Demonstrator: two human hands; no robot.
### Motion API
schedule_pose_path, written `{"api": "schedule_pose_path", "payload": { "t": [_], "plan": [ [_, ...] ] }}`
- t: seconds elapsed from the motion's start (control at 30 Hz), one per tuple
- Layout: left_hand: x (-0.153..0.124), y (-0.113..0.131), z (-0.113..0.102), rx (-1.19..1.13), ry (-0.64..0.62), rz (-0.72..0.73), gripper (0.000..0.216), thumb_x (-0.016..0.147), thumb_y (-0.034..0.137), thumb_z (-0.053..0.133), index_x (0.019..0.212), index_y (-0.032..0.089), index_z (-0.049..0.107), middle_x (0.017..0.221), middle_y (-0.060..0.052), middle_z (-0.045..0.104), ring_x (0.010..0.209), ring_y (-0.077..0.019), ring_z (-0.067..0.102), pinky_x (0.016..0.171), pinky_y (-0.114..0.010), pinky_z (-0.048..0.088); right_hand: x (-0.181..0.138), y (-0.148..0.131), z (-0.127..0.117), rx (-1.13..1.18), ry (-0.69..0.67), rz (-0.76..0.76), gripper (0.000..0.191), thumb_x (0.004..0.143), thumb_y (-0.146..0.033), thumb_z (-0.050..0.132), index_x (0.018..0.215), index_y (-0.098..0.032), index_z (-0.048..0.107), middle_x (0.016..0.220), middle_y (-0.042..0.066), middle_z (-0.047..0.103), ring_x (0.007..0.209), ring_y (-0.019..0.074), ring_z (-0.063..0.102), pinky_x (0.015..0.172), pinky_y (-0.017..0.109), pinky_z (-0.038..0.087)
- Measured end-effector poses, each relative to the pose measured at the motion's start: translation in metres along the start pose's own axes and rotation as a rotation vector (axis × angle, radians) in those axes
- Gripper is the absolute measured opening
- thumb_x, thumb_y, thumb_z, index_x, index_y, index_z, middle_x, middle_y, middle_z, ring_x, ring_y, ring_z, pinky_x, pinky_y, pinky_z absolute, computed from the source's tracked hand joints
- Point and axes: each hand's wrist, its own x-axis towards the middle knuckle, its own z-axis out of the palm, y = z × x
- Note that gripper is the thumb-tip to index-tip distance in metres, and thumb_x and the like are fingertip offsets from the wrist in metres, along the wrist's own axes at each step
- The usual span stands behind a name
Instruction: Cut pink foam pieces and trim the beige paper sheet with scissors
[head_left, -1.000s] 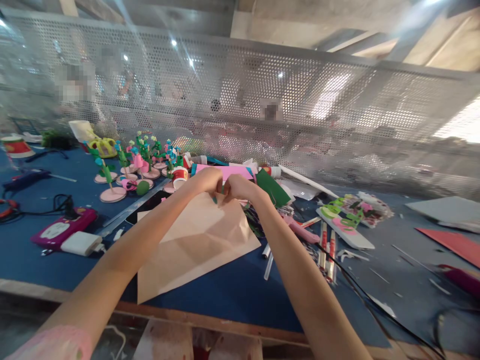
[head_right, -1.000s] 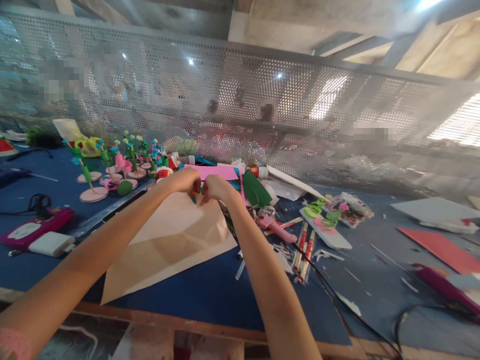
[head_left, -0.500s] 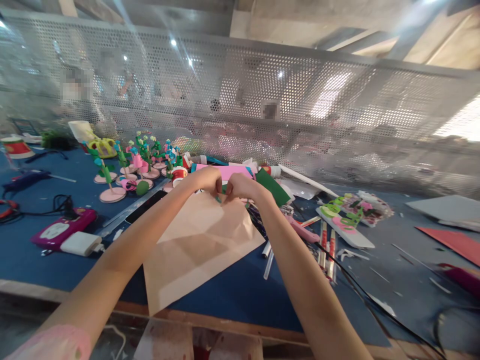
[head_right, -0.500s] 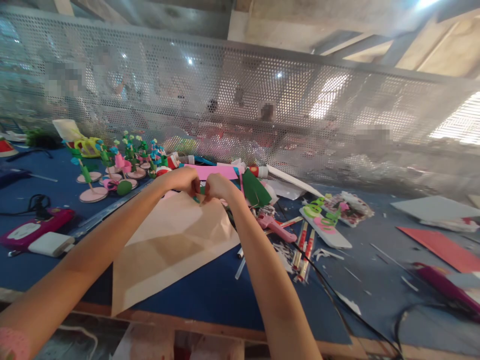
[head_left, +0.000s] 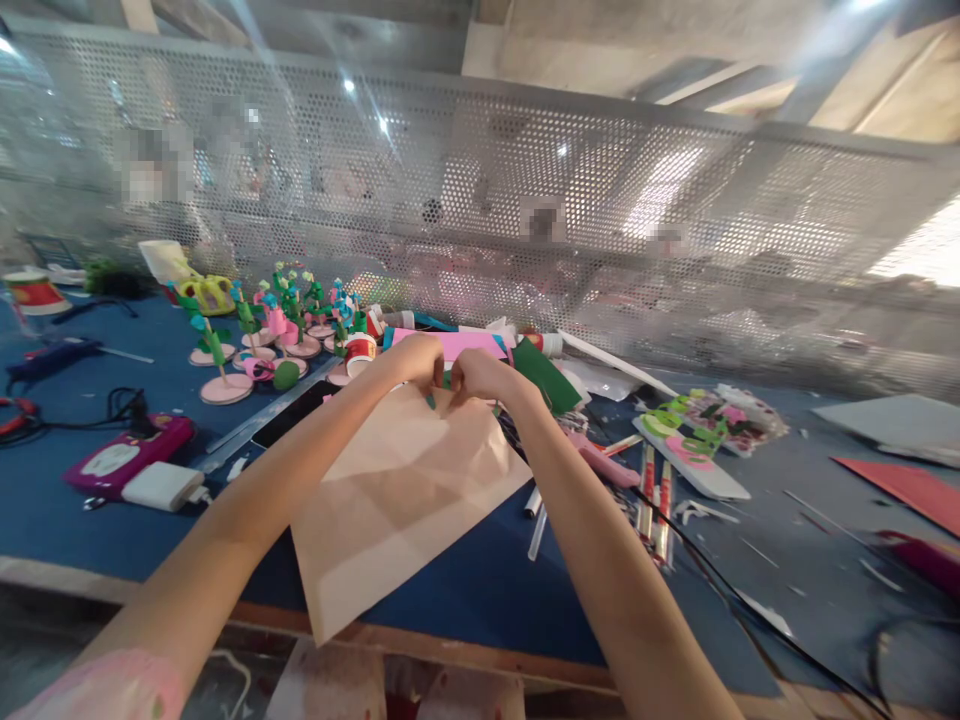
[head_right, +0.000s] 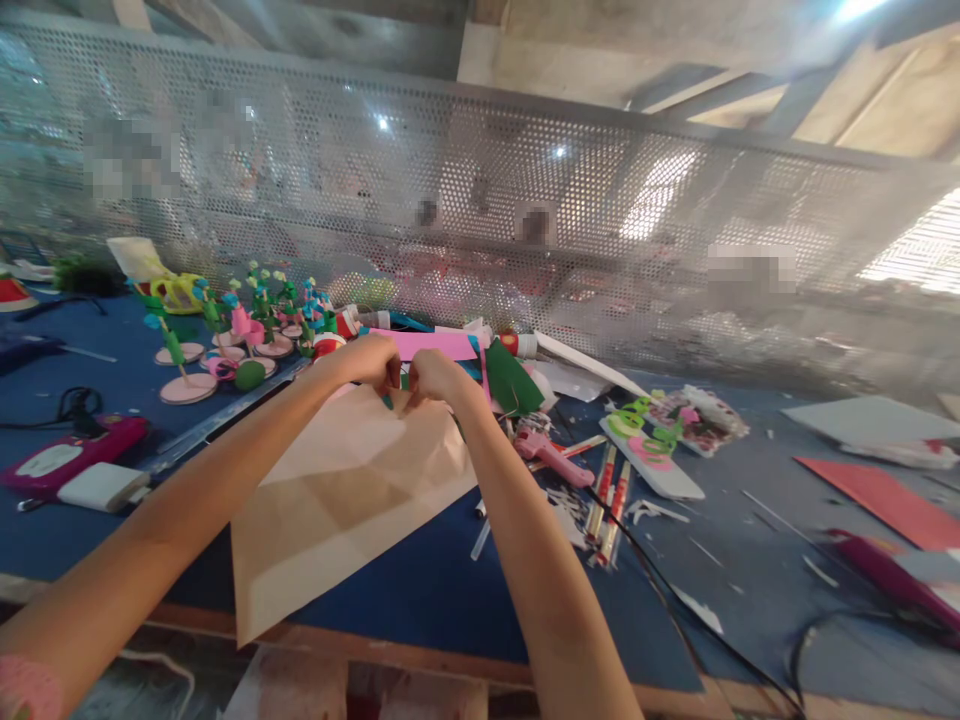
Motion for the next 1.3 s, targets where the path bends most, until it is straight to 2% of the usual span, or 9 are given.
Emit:
{"api": "schedule_pose_path", "payload": {
  "t": [0.2,0.5,0.7,0.97,1.17,1.3],
  "plan": [
    [0.000,-0.001,0.000,0.000,-0.003,0.014,0.036,0.051,0.012,0.068,0.087,0.015,0.070,0.082,-0.005,0.070,0.068,-0.0150,0.061,0.055,-0.018,0.039,-0.004,-0.004,-0.003,0.008,-0.016,0.007,0.034,0.050,-0.027,0.075,0.079,-0.010,0.071,0.066,0.003,0.065,0.054,0.0101,0.048,0.049,0.019,0.033],
    [-0.003,-0.003,-0.001,-0.044,-0.011,0.000,0.031,0.055,0.012,0.065,0.085,0.015,0.070,0.081,-0.005,0.070,0.071,-0.0142,0.061,0.055,-0.016,0.040,-0.006,0.006,-0.005,0.131,-0.097,-0.080,0.023,0.061,-0.021,0.066,0.079,-0.009,0.072,0.063,0.004,0.064,0.053,0.0088,0.046,0.049,0.019,0.032],
    [0.001,-0.007,0.001,-0.010,-0.057,0.031,0.034,0.050,0.015,0.068,0.084,0.017,0.070,0.081,-0.003,0.070,0.069,-0.0141,0.060,0.055,-0.017,0.040,-0.005,0.002,-0.004,0.116,-0.073,-0.077,0.030,0.056,-0.018,0.069,0.083,-0.007,0.071,0.069,0.006,0.067,0.057,0.0099,0.049,0.051,0.018,0.034],
    [0.000,-0.006,0.001,0.002,-0.102,0.043,0.041,0.048,0.014,0.068,0.089,0.012,0.068,0.082,-0.007,0.069,0.067,-0.0164,0.059,0.054,-0.021,0.040,-0.006,0.001,-0.004,0.081,-0.067,-0.019,0.036,0.052,-0.020,0.072,0.086,-0.008,0.071,0.068,0.005,0.066,0.053,0.0091,0.047,0.048,0.019,0.033],
    [0.000,-0.007,0.001,-0.113,-0.143,0.137,0.038,0.053,0.015,0.066,0.090,0.015,0.068,0.082,-0.005,0.069,0.065,-0.0139,0.059,0.053,-0.018,0.040,-0.009,0.000,-0.005,0.090,-0.074,-0.013,0.033,0.052,-0.023,0.073,0.082,-0.008,0.072,0.064,0.003,0.064,0.051,0.0081,0.044,0.047,0.019,0.031],
    [0.002,-0.006,0.003,-0.134,-0.110,0.145,0.036,0.054,0.013,0.065,0.089,0.013,0.068,0.084,-0.006,0.069,0.066,-0.0134,0.059,0.054,-0.018,0.040,-0.009,0.001,-0.005,0.119,-0.075,-0.033,0.033,0.051,-0.023,0.073,0.081,-0.009,0.072,0.062,0.002,0.062,0.051,0.0079,0.044,0.048,0.019,0.031]
  ]
}}
